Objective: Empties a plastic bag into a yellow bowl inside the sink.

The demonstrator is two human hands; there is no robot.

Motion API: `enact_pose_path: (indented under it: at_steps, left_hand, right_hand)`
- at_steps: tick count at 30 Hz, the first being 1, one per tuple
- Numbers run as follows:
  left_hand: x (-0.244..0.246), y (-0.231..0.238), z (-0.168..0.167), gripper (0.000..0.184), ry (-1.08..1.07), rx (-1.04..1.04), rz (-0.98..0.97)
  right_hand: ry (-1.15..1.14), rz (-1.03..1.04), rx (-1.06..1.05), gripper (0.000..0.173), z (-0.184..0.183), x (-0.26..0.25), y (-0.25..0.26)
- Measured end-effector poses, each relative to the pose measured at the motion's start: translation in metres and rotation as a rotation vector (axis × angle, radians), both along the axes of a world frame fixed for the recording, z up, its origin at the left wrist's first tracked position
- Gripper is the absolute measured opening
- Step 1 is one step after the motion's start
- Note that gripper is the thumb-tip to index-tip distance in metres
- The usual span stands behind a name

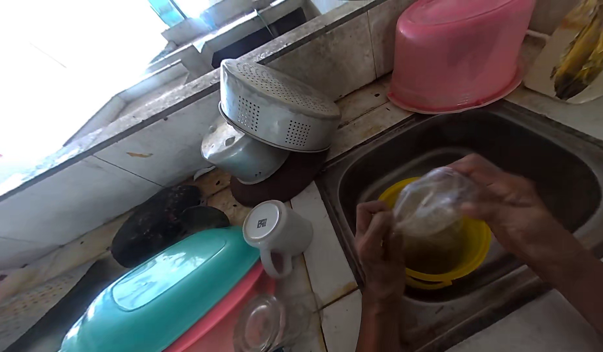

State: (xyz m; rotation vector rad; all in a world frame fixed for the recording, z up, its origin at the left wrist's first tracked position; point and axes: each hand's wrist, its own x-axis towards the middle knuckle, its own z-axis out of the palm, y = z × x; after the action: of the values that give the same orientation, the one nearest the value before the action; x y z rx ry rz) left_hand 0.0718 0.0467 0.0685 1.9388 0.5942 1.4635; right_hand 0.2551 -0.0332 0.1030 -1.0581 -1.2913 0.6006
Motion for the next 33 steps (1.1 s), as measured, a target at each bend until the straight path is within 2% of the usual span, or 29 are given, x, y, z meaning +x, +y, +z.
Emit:
enact_pose_path:
  at_steps: [1, 2, 3, 5, 7, 9, 11, 13, 15, 16, 18, 20, 22, 24, 26, 28, 30, 31, 33]
  left_hand:
    - [0.002, 0.0, 0.001, 0.027, -0.09, -0.081, -0.032]
    - [0.003, -0.001, 0.001, 0.026, -0.161, -0.154, -0.079]
    - [0.004, -0.003, 0.002, 0.024, -0.214, -0.223, -0.138]
    - [0.005, -0.004, 0.002, 0.022, -0.306, -0.332, -0.297]
    - [0.002, -0.003, 0.004, 0.024, -0.343, -0.401, -0.461]
    - [-0.001, 0.003, 0.005, 0.031, -0.362, -0.412, -0.527]
    - [-0.006, 0.011, 0.005, 0.04, -0.379, -0.38, -0.46]
    - [-0.012, 0.016, 0.004, 0.052, -0.206, -0.321, -0.321]
    - [-0.018, 0.013, 0.005, 0.064, 0.172, -0.239, -0.217]
    - [-0.016, 0.009, 0.004, 0.063, 0.347, -0.172, -0.183]
    - [-0.005, 0.003, 0.001, 0.05, 0.636, 0.015, -0.126]
    - [0.0, 0.0, -0.002, 0.025, 0.734, 0.134, -0.092]
    - [-0.004, -0.001, -0.002, 0.012, 0.579, 0.056, -0.07]
    - [-0.005, -0.001, -0.001, 0.011, 0.193, -0.201, -0.086]
    - [-0.003, -0.002, -0.001, 0.015, -0.194, -0.459, -0.195]
    - [-0.002, -0.003, 0.003, 0.02, -0.421, -0.621, -0.34]
    - [0.0, -0.006, 0.005, 0.023, -0.463, -0.687, -0.46]
    - [0.0, -0.007, 0.005, 0.024, -0.441, -0.698, -0.495]
    - [0.001, -0.009, 0.005, 0.024, -0.404, -0.71, -0.518]
  right_hand:
    - [-0.082, 0.033, -0.08, 0.054, -0.004, -0.002, -0.001]
    - [-0.138, 0.079, -0.152, 0.064, -0.007, -0.005, -0.002]
    - [-0.167, 0.102, -0.221, 0.065, -0.009, -0.012, -0.003]
    - [-0.187, 0.067, -0.264, 0.039, -0.013, -0.024, -0.004]
    - [-0.151, -0.006, -0.159, 0.022, -0.016, -0.024, -0.002]
    - [-0.042, -0.066, 0.005, 0.024, -0.014, -0.015, -0.001]
    - [0.203, -0.11, 0.119, 0.031, -0.003, -0.012, -0.003]
    - [0.384, -0.123, 0.203, 0.031, 0.008, -0.011, -0.005]
    - [0.511, -0.162, 0.201, 0.034, 0.009, -0.013, -0.005]
    - [0.557, -0.206, 0.158, 0.037, 0.007, -0.015, -0.003]
    - [0.645, -0.298, 0.059, 0.04, 0.0, -0.018, 0.0]
    - [0.638, -0.315, 0.052, 0.042, -0.002, -0.019, 0.001]
    - [0.551, -0.297, 0.096, 0.041, 0.001, -0.016, -0.002]
    - [0.383, -0.266, 0.106, 0.035, 0.004, -0.012, -0.004]
    - [0.136, -0.181, 0.013, 0.033, 0.002, -0.01, -0.006]
    - [-0.047, -0.065, -0.154, 0.054, -0.003, -0.016, -0.007]
    - [-0.225, -0.017, -0.272, 0.052, -0.011, -0.025, -0.007]
    - [-0.308, -0.046, -0.291, 0.039, -0.014, -0.03, -0.006]
    - [-0.289, -0.091, -0.254, 0.021, -0.019, -0.032, -0.005]
